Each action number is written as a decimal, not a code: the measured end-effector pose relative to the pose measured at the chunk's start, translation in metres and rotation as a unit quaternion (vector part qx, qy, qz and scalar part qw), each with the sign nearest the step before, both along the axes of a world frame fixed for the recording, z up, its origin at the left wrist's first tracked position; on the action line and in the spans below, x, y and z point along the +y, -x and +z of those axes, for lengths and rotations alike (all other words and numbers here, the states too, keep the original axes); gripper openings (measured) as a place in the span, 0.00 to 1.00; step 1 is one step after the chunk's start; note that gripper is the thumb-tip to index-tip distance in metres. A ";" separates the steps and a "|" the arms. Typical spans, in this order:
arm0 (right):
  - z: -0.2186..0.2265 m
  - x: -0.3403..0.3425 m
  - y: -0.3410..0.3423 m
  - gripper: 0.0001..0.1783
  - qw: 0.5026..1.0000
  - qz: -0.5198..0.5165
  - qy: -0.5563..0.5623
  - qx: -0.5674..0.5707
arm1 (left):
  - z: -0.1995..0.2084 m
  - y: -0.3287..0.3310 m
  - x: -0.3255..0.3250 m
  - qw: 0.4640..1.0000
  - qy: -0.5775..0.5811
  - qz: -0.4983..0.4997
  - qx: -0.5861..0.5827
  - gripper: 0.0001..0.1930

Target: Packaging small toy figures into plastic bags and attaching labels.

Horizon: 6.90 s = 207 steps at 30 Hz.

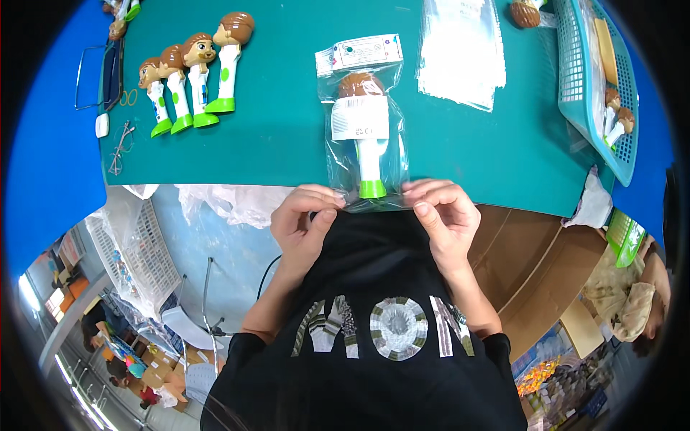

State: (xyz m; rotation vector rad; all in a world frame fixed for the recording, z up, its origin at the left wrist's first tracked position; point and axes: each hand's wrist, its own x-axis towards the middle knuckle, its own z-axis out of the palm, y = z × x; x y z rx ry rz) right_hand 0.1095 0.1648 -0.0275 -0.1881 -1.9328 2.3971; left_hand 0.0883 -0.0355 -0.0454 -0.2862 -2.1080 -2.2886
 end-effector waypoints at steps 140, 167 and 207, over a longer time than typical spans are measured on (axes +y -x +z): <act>0.037 0.214 -0.064 0.07 0.744 -0.553 -0.374 0.016 | 0.056 0.145 -0.034 0.788 0.568 0.228 0.066 0.17; 0.015 0.073 0.072 0.19 0.990 -0.076 0.115 -0.037 | 0.053 0.156 0.127 0.939 0.255 -0.225 0.054 0.21; 0.017 0.120 0.086 0.19 0.945 -0.199 0.242 -0.098 | 0.015 0.237 0.145 0.843 0.391 -0.166 0.329 0.08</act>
